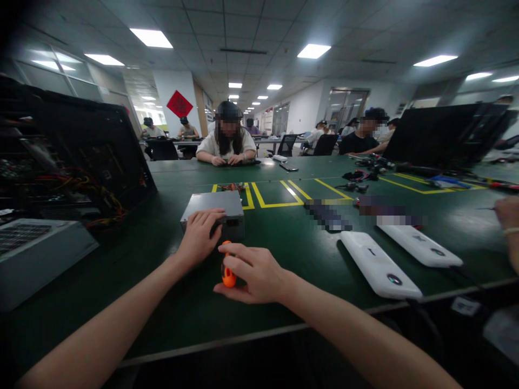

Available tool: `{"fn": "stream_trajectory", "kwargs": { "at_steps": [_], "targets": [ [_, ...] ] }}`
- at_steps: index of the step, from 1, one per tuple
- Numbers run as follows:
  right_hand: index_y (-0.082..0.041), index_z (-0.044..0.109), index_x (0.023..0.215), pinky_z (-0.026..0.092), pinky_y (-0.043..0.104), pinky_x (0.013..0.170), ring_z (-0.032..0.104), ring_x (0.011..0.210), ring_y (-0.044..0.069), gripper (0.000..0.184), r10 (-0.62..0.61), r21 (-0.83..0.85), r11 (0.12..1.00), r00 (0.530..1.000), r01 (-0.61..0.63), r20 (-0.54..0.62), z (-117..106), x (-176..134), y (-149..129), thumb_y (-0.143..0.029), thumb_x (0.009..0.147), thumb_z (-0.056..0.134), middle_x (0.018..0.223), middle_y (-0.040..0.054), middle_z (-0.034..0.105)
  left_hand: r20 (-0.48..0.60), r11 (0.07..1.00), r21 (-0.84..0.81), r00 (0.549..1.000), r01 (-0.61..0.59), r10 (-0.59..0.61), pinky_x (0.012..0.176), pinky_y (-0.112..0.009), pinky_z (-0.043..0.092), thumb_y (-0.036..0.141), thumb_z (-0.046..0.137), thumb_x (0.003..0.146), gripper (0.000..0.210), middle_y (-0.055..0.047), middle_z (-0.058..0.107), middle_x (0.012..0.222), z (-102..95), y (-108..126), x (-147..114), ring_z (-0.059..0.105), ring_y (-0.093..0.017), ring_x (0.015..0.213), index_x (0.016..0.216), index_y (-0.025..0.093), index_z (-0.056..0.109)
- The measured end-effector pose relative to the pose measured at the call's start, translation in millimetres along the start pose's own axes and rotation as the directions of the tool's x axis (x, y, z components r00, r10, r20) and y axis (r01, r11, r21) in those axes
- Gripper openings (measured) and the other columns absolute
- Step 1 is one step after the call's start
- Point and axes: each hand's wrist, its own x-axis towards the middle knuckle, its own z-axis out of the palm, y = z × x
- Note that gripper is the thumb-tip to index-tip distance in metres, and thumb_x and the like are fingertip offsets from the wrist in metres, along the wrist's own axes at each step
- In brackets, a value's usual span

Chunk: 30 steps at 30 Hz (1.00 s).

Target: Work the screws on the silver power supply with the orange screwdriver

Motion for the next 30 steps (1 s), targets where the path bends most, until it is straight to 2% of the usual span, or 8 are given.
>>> {"fn": "stream_trajectory", "kwargs": {
  "at_steps": [4, 9, 12, 15, 21, 23, 26, 30],
  "targets": [
    [-0.016, 0.040, 0.105, 0.052, 0.028, 0.073, 0.059, 0.097, 0.020, 0.035, 0.058, 0.070, 0.996, 0.998, -0.056, -0.016, 0, -2, 2, -0.040, 0.082, 0.051, 0.105, 0.0153, 0.058, -0.001, 1.000, 0.009, 1.000, -0.004, 0.004, 0.094, -0.038, 0.031, 0.016, 0.043, 0.082, 0.026, -0.004, 0.057, 0.118, -0.2, 0, 0, 0.048, -0.020, 0.110, 0.106, 0.021, 0.052],
    [-0.015, 0.045, 0.110, 0.051, 0.029, 0.072, 0.059, 0.097, 0.020, 0.034, -0.041, -0.033, 0.998, 0.996, 0.044, 0.081, -3, 2, -1, -0.038, 0.085, 0.047, 0.108, 0.0165, 0.056, -0.003, 1.000, 0.008, 1.000, 0.007, -0.007, 0.093, -0.037, 0.031, 0.017, 0.043, 0.082, 0.025, -0.004, 0.058, 0.117, -1.2, 1, 1, 0.049, -0.020, 0.109, 0.105, 0.021, 0.052],
    [-0.016, 0.046, 0.100, 0.052, 0.027, 0.068, 0.063, 0.088, 0.019, 0.031, -0.038, -0.062, 0.997, 0.999, 0.038, 0.003, 0, 1, -1, -0.040, 0.082, 0.053, 0.101, 0.0146, 0.060, -0.010, 1.000, 0.010, 1.000, 0.014, -0.014, 0.093, -0.037, 0.031, 0.017, 0.043, 0.082, 0.024, -0.004, 0.058, 0.117, -1.0, 2, 1, 0.049, -0.020, 0.108, 0.105, 0.022, 0.052],
    [-0.017, 0.043, 0.096, 0.052, 0.027, 0.069, 0.063, 0.088, 0.019, 0.033, 0.041, 0.005, 0.999, 0.998, -0.041, -0.046, 3, -2, 1, -0.041, 0.079, 0.058, 0.100, 0.0145, 0.061, -0.011, 1.000, 0.017, 1.000, 0.019, -0.019, 0.091, -0.037, 0.032, 0.017, 0.044, 0.082, 0.023, -0.003, 0.058, 0.116, 0.3, 2, 1, 0.050, -0.020, 0.107, 0.104, 0.022, 0.053],
    [-0.014, 0.042, 0.112, 0.051, 0.030, 0.077, 0.058, 0.100, 0.020, 0.033, 0.013, -0.012, 1.000, 0.999, -0.012, 0.045, -1, 1, 2, -0.028, 0.083, 0.052, 0.110, 0.0156, 0.057, -0.016, 0.999, 0.024, 0.999, 0.032, -0.032, 0.090, -0.037, 0.032, 0.018, 0.044, 0.083, 0.022, -0.003, 0.059, 0.115, 1.9, 2, 2, 0.050, -0.020, 0.106, 0.103, 0.022, 0.053],
    [-0.017, 0.044, 0.106, 0.051, 0.031, 0.073, 0.060, 0.094, 0.019, 0.030, 0.047, -0.047, 0.998, 0.999, -0.048, -0.027, -2, 2, 4, -0.031, 0.082, 0.055, 0.103, 0.0125, 0.060, -0.019, 0.999, 0.023, 0.999, 0.033, -0.032, 0.090, -0.037, 0.032, 0.017, 0.044, 0.083, 0.022, -0.003, 0.059, 0.114, 1.5, 3, 2, 0.050, -0.020, 0.105, 0.103, 0.022, 0.053],
    [-0.020, 0.042, 0.093, 0.053, 0.028, 0.065, 0.062, 0.082, 0.016, 0.028, 0.190, 0.041, 0.982, 0.971, -0.186, -0.144, -1, 0, 9, -0.037, 0.079, 0.059, 0.094, 0.0083, 0.061, -0.019, 0.999, 0.026, 0.999, 0.037, -0.037, 0.089, -0.037, 0.032, 0.017, 0.045, 0.082, 0.022, -0.004, 0.059, 0.113, 1.3, 3, 2, 0.051, -0.020, 0.104, 0.102, 0.022, 0.053],
    [-0.021, 0.041, 0.095, 0.053, 0.028, 0.069, 0.061, 0.086, 0.015, 0.026, 0.273, 0.141, 0.956, 0.957, -0.258, -0.098, 0, -3, 11, -0.031, 0.080, 0.059, 0.099, 0.0080, 0.059, -0.018, 0.999, 0.028, 0.999, 0.040, -0.040, 0.090, -0.037, 0.032, 0.017, 0.045, 0.082, 0.021, -0.003, 0.059, 0.113, 1.7, 3, 2, 0.050, -0.020, 0.105, 0.101, 0.021, 0.053]
  ]
}}
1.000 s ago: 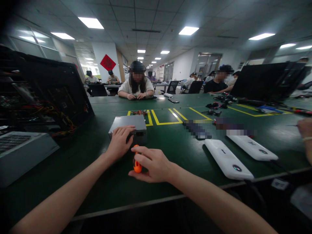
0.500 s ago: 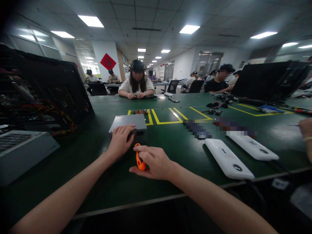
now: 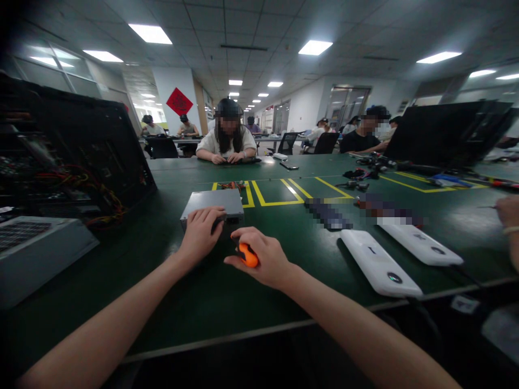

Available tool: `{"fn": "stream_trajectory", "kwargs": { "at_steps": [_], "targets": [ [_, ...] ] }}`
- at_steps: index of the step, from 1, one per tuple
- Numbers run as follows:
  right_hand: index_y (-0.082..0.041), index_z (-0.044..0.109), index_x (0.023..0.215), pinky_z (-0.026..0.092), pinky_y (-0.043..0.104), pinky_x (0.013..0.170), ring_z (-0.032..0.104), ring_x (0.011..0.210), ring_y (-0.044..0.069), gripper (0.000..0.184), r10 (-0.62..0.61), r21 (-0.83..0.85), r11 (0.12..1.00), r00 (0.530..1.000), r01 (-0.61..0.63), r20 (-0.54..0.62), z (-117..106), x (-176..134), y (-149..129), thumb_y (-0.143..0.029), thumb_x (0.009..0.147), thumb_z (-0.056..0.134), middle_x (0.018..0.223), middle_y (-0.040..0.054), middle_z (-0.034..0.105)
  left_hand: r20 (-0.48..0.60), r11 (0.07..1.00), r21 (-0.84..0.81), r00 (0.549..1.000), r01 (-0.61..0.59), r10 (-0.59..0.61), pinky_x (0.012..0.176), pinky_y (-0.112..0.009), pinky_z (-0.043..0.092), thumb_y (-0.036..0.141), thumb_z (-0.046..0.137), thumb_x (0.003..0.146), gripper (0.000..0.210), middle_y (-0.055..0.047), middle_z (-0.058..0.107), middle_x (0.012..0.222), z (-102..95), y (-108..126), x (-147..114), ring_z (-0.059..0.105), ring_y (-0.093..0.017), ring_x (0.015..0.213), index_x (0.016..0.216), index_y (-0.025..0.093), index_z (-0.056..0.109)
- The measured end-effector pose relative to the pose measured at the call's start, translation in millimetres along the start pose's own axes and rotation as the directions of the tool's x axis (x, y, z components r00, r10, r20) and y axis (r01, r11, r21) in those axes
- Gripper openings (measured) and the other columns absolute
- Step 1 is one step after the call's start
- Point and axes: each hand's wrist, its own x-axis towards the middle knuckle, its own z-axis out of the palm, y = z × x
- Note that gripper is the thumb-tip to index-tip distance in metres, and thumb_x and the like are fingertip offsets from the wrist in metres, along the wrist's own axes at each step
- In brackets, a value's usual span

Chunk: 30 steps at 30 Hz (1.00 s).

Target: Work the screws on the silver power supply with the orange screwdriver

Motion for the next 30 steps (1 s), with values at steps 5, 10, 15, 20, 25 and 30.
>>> {"fn": "stream_trajectory", "kwargs": {
  "at_steps": [5, 10, 15, 20, 25, 30],
  "targets": [
    [-0.019, 0.045, 0.108, 0.051, 0.029, 0.076, 0.057, 0.097, 0.016, 0.026, -0.110, -0.118, 0.985, 0.987, 0.124, 0.114, 1, -1, 0, -0.016, 0.083, 0.050, 0.109, 0.0105, 0.056, 0.004, 1.000, -0.006, 1.000, -0.003, 0.003, 0.090, -0.037, 0.032, 0.017, 0.044, 0.083, 0.021, -0.004, 0.059, 0.113, -1.1, 1, 0, 0.050, -0.020, 0.105, 0.102, 0.022, 0.053],
    [-0.019, 0.051, 0.098, 0.051, 0.026, 0.067, 0.058, 0.080, 0.014, 0.021, -0.098, -0.156, 0.983, 0.995, 0.097, 0.001, 0, 2, 1, -0.024, 0.080, 0.059, 0.092, 0.0064, 0.059, 0.003, 1.000, -0.005, 1.000, -0.003, 0.003, 0.090, -0.038, 0.032, 0.017, 0.044, 0.082, 0.022, -0.004, 0.059, 0.113, -0.6, 0, 0, 0.050, -0.020, 0.105, 0.101, 0.022, 0.053],
    [-0.019, 0.051, 0.095, 0.050, 0.027, 0.074, 0.056, 0.089, 0.014, 0.018, -0.024, 0.020, 1.000, 0.995, 0.022, 0.092, -3, 6, -4, -0.029, 0.081, 0.057, 0.104, 0.0086, 0.055, -0.001, 1.000, -0.005, 1.000, 0.003, -0.003, 0.090, -0.038, 0.032, 0.016, 0.044, 0.082, 0.022, -0.004, 0.059, 0.113, 1.0, 0, 0, 0.050, -0.020, 0.105, 0.101, 0.022, 0.053],
    [-0.015, 0.049, 0.106, 0.047, 0.035, 0.082, 0.052, 0.102, 0.021, 0.036, -0.039, 0.132, 0.991, 0.981, 0.013, 0.191, -8, 7, -10, -0.042, 0.082, 0.048, 0.111, 0.0144, 0.051, 0.004, 1.000, -0.002, 1.000, -0.008, 0.008, 0.091, -0.038, 0.032, 0.017, 0.044, 0.083, 0.022, -0.004, 0.059, 0.113, 0.6, 0, 0, 0.050, -0.020, 0.106, 0.102, 0.022, 0.053],
    [-0.016, 0.045, 0.116, 0.047, 0.032, 0.083, 0.053, 0.106, 0.020, 0.037, -0.151, 0.070, 0.988, 0.957, 0.137, 0.248, -4, 5, -15, -0.034, 0.083, 0.047, 0.124, 0.0154, 0.047, 0.008, 1.000, -0.005, 1.000, -0.011, 0.011, 0.091, -0.039, 0.032, 0.017, 0.043, 0.083, 0.023, -0.004, 0.058, 0.115, 1.2, -1, -1, 0.049, -0.021, 0.106, 0.103, 0.022, 0.053],
    [-0.018, 0.044, 0.107, 0.050, 0.029, 0.077, 0.059, 0.096, 0.018, 0.036, -0.176, 0.069, 0.984, 0.971, 0.167, 0.162, 2, 1, -13, -0.038, 0.080, 0.056, 0.108, 0.0123, 0.058, 0.010, 1.000, -0.004, 1.000, -0.009, 0.009, 0.092, -0.039, 0.032, 0.016, 0.043, 0.083, 0.024, -0.005, 0.058, 0.115, 1.2, -1, -1, 0.049, -0.021, 0.107, 0.104, 0.022, 0.053]
  ]
}}
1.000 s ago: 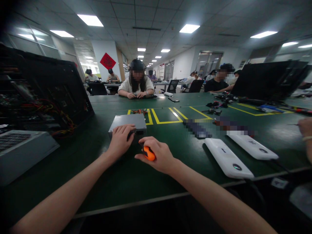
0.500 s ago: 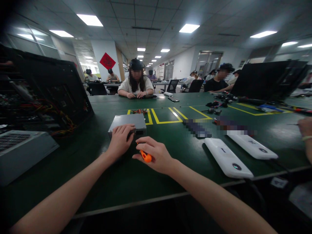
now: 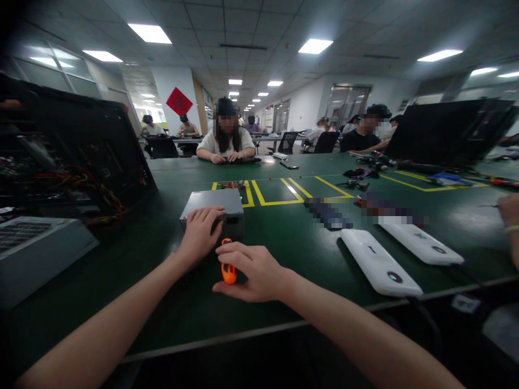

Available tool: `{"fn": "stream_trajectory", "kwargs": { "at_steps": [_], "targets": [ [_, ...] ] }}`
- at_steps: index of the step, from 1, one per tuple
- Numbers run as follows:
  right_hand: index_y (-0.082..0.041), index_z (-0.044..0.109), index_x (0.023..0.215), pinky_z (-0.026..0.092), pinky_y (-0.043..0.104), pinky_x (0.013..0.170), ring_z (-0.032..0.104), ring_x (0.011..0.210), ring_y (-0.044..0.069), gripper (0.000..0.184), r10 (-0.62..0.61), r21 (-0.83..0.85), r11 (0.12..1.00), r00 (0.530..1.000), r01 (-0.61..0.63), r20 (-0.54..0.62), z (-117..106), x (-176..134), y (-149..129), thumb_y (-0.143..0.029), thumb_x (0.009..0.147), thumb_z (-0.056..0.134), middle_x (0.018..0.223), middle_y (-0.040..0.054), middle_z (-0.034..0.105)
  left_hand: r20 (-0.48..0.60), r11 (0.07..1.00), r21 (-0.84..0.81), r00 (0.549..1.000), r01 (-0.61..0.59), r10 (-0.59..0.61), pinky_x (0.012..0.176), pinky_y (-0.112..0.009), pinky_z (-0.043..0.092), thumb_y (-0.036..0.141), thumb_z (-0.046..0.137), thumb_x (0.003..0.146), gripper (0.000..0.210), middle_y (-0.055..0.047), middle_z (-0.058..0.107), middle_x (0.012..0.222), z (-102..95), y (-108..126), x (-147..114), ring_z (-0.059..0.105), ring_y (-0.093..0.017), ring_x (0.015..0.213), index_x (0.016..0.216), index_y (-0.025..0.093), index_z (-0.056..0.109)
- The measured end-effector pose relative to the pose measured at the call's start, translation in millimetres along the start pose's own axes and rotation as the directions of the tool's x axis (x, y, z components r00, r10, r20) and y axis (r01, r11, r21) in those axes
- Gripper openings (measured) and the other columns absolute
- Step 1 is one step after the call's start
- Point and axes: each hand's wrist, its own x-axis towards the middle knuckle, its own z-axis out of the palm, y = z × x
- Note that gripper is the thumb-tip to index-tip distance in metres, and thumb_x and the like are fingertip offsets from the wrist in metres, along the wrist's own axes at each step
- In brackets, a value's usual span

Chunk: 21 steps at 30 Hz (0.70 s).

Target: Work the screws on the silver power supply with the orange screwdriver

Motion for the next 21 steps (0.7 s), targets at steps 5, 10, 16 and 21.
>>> {"fn": "stream_trajectory", "kwargs": {
  "at_steps": [5, 10, 16, 21],
  "targets": [
    [-0.013, 0.039, 0.118, 0.048, 0.035, 0.084, 0.052, 0.109, 0.021, 0.040, -0.027, 0.055, 0.998, 0.997, 0.023, 0.068, -2.7, -0.1, -0.3, -0.037, 0.086, 0.042, 0.114, 0.0167, 0.053, -0.008, 1.000, 0.000, 1.000, 0.001, -0.001, 0.091, -0.039, 0.032, 0.017, 0.044, 0.082, 0.024, -0.004, 0.058, 0.115, 0.1, 0.1, 0.3, 0.049, -0.021, 0.106, 0.103, 0.023, 0.053],
    [-0.018, 0.046, 0.115, 0.050, 0.029, 0.071, 0.060, 0.093, 0.019, 0.033, -0.091, -0.148, 0.983, 0.988, 0.110, 0.127, -0.8, 1.8, -6.7, -0.034, 0.087, 0.045, 0.113, 0.0144, 0.054, -0.006, 1.000, -0.003, 1.000, -0.001, 0.001, 0.092, -0.038, 0.031, 0.017, 0.043, 0.083, 0.023, -0.004, 0.058, 0.114, -0.5, 0.4, 0.2, 0.049, -0.020, 0.106, 0.103, 0.022, 0.052],
    [-0.015, 0.039, 0.105, 0.051, 0.025, 0.070, 0.060, 0.095, 0.019, 0.037, -0.070, -0.068, 0.995, 0.997, 0.069, -0.018, 4.5, -0.5, -4.0, -0.037, 0.081, 0.055, 0.107, 0.0155, 0.058, 0.003, 1.000, -0.004, 1.000, -0.002, 0.002, 0.091, -0.038, 0.032, 0.016, 0.043, 0.083, 0.023, -0.004, 0.058, 0.115, -1.9, 0.8, 0.3, 0.049, -0.021, 0.107, 0.103, 0.022, 0.052],
    [-0.015, 0.042, 0.114, 0.051, 0.029, 0.072, 0.057, 0.099, 0.021, 0.031, -0.109, -0.177, 0.976, 0.989, 0.126, 0.101, 0.4, 1.2, -6.9, -0.032, 0.087, 0.041, 0.111, 0.0173, 0.052, -0.002, 1.000, -0.003, 1.000, -0.005, 0.005, 0.091, -0.038, 0.032, 0.016, 0.044, 0.082, 0.024, -0.004, 0.058, 0.115, -0.5, 0.4, -0.1, 0.049, -0.021, 0.107, 0.103, 0.022, 0.052]
  ]
}}
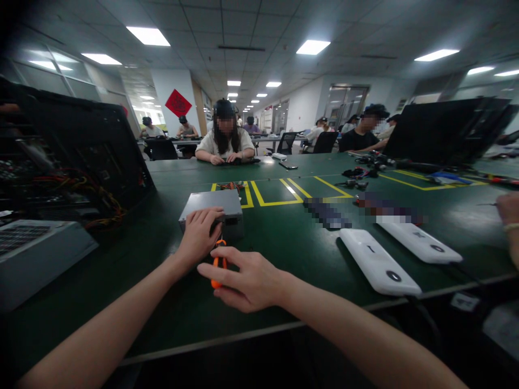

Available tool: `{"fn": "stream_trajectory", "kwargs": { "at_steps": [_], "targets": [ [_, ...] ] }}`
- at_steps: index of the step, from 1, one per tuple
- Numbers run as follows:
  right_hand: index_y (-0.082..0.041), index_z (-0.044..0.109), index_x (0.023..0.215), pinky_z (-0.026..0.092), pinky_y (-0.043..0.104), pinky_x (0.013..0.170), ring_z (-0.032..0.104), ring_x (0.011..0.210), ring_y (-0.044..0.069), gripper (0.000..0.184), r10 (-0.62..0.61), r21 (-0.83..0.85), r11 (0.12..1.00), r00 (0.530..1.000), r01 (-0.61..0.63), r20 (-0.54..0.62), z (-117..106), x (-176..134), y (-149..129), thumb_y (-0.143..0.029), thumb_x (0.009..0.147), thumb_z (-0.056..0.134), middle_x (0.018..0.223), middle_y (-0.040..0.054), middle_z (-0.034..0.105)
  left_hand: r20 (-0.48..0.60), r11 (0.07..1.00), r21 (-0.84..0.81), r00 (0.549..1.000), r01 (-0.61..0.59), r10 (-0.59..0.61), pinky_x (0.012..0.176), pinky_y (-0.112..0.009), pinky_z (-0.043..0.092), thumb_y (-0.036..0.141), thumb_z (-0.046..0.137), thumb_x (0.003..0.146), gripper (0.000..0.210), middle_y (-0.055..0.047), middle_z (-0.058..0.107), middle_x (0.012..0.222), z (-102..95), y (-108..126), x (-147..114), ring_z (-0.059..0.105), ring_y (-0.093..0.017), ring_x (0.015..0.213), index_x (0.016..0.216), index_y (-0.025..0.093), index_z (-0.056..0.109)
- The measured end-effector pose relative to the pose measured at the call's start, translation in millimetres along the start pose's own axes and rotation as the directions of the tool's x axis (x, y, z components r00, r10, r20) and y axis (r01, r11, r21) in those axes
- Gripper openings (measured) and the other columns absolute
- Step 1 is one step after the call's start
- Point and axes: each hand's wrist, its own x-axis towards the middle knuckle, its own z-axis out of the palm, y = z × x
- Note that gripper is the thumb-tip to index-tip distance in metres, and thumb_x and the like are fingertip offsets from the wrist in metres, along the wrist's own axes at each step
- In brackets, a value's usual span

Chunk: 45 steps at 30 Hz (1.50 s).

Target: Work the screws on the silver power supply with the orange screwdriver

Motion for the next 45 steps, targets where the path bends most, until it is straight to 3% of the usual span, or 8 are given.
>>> {"fn": "stream_trajectory", "kwargs": {
  "at_steps": [6, 12, 20, 24, 28, 33, 38, 45],
  "targets": [
    [-0.014, 0.043, 0.098, 0.052, 0.024, 0.064, 0.062, 0.086, 0.018, 0.029, -0.010, -0.041, 0.999, 0.997, 0.007, -0.083, 5, 0, 0, -0.037, 0.083, 0.052, 0.104, 0.0152, 0.057, 0.011, 1.000, 0.002, 1.000, -0.004, 0.003, 0.092, -0.037, 0.031, 0.016, 0.044, 0.082, 0.024, -0.004, 0.057, 0.117, -0.2, -1, 0, 0.048, -0.020, 0.108, 0.104, 0.021, 0.052],
    [-0.013, 0.041, 0.115, 0.051, 0.028, 0.070, 0.058, 0.096, 0.021, 0.035, -0.021, -0.051, 0.999, 1.000, 0.021, -0.001, 2, 1, 0, -0.033, 0.087, 0.042, 0.108, 0.0170, 0.054, 0.009, 1.000, -0.002, 1.000, -0.007, 0.007, 0.092, -0.037, 0.031, 0.016, 0.045, 0.081, 0.024, -0.003, 0.057, 0.116, 0.2, -1, 0, 0.048, -0.020, 0.108, 0.104, 0.021, 0.052],
    [-0.013, 0.044, 0.094, 0.050, 0.025, 0.063, 0.061, 0.078, 0.016, 0.028, -0.013, -0.066, 0.998, 0.996, 0.007, -0.083, 8, 1, 0, -0.039, 0.083, 0.050, 0.099, 0.0148, 0.060, 0.006, 1.000, 0.004, 1.000, -0.018, 0.018, 0.092, -0.038, 0.031, 0.015, 0.043, 0.081, 0.026, -0.005, 0.057, 0.116, -0.7, -1, 0, 0.049, -0.021, 0.108, 0.105, 0.021, 0.052],
    [-0.014, 0.044, 0.110, 0.050, 0.029, 0.072, 0.058, 0.095, 0.019, 0.033, -0.047, -0.090, 0.995, 0.999, 0.049, 0.021, 6, 3, -1, -0.037, 0.086, 0.044, 0.106, 0.0166, 0.056, -0.005, 1.000, 0.015, 1.000, -0.022, 0.022, 0.092, -0.038, 0.031, 0.016, 0.044, 0.081, 0.025, -0.005, 0.057, 0.116, 0.0, -1, -1, 0.048, -0.021, 0.108, 0.105, 0.020, 0.052],
    [-0.015, 0.048, 0.098, 0.049, 0.027, 0.065, 0.060, 0.088, 0.018, 0.026, -0.132, -0.170, 0.976, 0.991, 0.135, 0.027, 9, 5, 1, -0.037, 0.086, 0.047, 0.100, 0.0145, 0.060, -0.008, 0.998, 0.053, 0.999, -0.037, 0.038, 0.091, -0.039, 0.031, 0.017, 0.044, 0.081, 0.027, -0.007, 0.056, 0.117, 2.0, 0, -2, 0.047, -0.022, 0.109, 0.107, 0.020, 0.051],
    [-0.014, 0.044, 0.090, 0.049, 0.026, 0.059, 0.060, 0.071, 0.015, 0.028, -0.086, -0.120, 0.990, 0.987, 0.070, -0.139, 12, 6, 7, -0.040, 0.083, 0.050, 0.093, 0.0129, 0.063, -0.019, 0.995, 0.093, 0.999, -0.024, 0.026, 0.091, -0.041, 0.030, 0.018, 0.048, 0.078, 0.028, -0.008, 0.056, 0.117, 8.0, 2, -2, 0.046, -0.024, 0.108, 0.107, 0.018, 0.051],
    [-0.014, 0.043, 0.109, 0.049, 0.028, 0.070, 0.059, 0.091, 0.017, 0.026, -0.081, -0.179, 0.982, 0.994, 0.066, -0.075, 3, 11, 8, -0.029, 0.088, 0.043, 0.099, 0.0143, 0.060, -0.040, 0.994, 0.110, 0.999, -0.014, 0.019, 0.089, -0.042, 0.030, 0.019, 0.047, 0.079, 0.027, -0.009, 0.056, 0.116, 12.7, 0, -2, 0.047, -0.025, 0.106, 0.106, 0.019, 0.051],
    [-0.018, 0.046, 0.089, 0.048, 0.024, 0.064, 0.060, 0.078, 0.014, 0.008, 0.035, -0.157, 0.986, 0.985, -0.062, -0.172, -4, 7, 15, -0.025, 0.087, 0.045, 0.095, 0.0098, 0.060, 0.005, 0.995, 0.080, 0.999, -0.053, 0.053, 0.093, -0.040, 0.029, 0.019, 0.047, 0.080, 0.032, -0.008, 0.053, 0.121, 4.8, 0, -5, 0.043, -0.023, 0.114, 0.112, 0.018, 0.048]
  ]
}}
